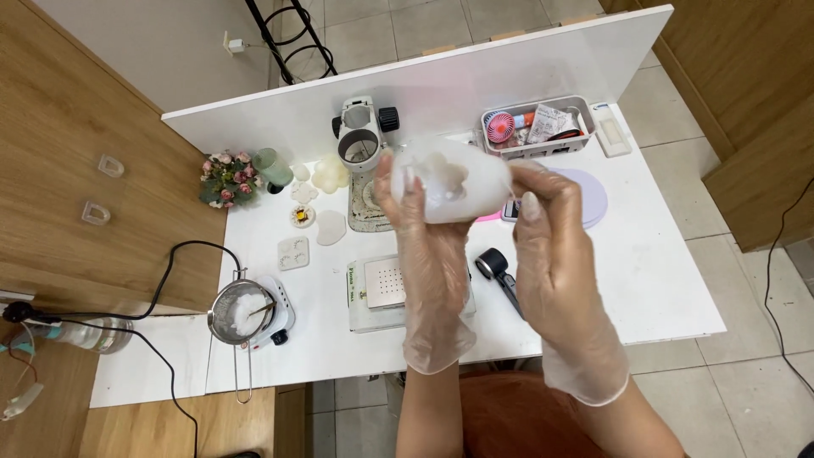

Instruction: Preparing a silicone candle mold by inserting a wick through the bottom using a needle tool.

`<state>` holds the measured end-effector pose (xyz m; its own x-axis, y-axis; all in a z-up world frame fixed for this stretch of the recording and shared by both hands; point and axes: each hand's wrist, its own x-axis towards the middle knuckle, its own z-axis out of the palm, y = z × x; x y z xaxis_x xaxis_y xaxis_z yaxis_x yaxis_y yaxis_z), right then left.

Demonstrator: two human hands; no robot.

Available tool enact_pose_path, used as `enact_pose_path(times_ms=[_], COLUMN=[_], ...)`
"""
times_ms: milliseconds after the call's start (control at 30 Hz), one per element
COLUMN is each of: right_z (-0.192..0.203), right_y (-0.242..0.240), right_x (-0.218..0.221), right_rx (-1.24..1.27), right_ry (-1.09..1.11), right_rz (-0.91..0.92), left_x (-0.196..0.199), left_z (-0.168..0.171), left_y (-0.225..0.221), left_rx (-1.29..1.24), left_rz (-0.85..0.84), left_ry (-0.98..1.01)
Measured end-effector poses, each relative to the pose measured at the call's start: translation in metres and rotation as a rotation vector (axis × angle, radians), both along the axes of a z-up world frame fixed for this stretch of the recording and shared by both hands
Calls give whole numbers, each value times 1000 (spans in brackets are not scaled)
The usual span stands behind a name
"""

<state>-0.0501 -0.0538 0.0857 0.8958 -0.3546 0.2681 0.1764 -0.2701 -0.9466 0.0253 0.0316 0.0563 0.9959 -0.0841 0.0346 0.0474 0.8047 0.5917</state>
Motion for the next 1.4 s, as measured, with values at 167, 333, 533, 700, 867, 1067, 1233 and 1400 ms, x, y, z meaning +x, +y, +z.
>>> enact_pose_path(times_ms=[167,333,533,700,867,1067,1233,1400], right_z=[11,-1,11,15,34,43,43,41], right_y=[-16,-26,-25,-36,-39,-38,-34,-35], right_x=[-18,-30,-28,-28,-35,-34,-37,-39], right_rx=[-179,-66,-104,-130,-354,-429,-303,-301], right_ry=[-77,-210,-99,-139,-197,-217,-215,-201], right_rz=[-150,-11,-14,-77,-253,-213,-101,-126], left_x=[-5,0,-3,-7,-15,-16,-22,-27], left_z=[-3,6,22,32,45,34,34,41], left_y=[-5,0,-11,-24,-33,-34,-32,-29], left_rx=[-119,-310,-263,-305,-180,-300,-329,-275], left_rz=[-139,-124,-160,-297,-315,-409,-427,-402], left_ry=[46,127,131,168,154,162,142,146])
